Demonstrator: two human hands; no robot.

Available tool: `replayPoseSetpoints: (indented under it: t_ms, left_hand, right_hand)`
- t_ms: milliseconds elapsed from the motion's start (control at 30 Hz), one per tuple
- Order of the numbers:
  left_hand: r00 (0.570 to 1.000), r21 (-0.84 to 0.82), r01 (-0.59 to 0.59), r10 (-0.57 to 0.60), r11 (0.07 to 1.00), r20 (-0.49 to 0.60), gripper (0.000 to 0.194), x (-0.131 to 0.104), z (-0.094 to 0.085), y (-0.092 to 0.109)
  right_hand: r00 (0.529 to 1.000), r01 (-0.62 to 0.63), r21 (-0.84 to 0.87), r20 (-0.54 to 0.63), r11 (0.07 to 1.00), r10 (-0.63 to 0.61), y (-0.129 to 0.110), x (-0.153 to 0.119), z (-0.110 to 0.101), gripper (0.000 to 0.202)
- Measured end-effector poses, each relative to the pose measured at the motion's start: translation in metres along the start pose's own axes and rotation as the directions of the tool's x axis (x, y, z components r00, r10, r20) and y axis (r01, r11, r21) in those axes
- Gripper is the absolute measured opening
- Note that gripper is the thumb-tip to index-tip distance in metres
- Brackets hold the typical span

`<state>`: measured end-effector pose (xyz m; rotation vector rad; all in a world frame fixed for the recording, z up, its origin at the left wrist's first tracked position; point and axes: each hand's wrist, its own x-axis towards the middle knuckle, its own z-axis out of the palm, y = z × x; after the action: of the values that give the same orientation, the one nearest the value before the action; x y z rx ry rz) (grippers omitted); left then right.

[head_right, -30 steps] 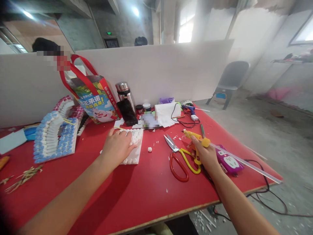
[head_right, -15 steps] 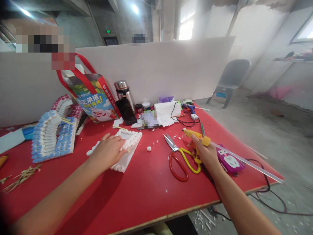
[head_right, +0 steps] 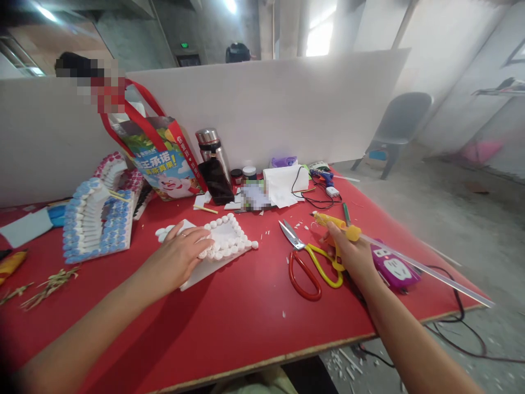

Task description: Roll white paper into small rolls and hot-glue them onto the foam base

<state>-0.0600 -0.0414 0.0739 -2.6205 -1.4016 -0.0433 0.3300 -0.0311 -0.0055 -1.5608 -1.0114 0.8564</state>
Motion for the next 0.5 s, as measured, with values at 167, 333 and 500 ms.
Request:
replayPoseSetpoints:
  t_ms: [167, 333, 500]
  left_hand:
    - [0.998, 0.019, -0.043, 0.044, 0.999, -0.039, 0.043, 0.011, 0.006, 0.0]
    - [0.998, 0.003, -0.018, 0.019, 1.0, -0.056, 0.05, 0.013, 0.002, 0.003]
    - [0.999, -0.591, -0.053, 0.047, 0.805, -0.025, 0.039, 0.02, -0.05, 0.07]
  right_hand:
    - [1.0, 0.006, 0.002, 0.011, 1.0, -0.006, -0.001, -0.001, 0.0, 0.052]
    - [1.0, 0.002, 0.003, -0.017, 1.0, -0.002, -0.003, -0.002, 0.0, 0.051]
    - [1.0, -0.013, 0.003, -0.009, 1.0, 0.013, -0.008, -0.006, 0.001, 0.051]
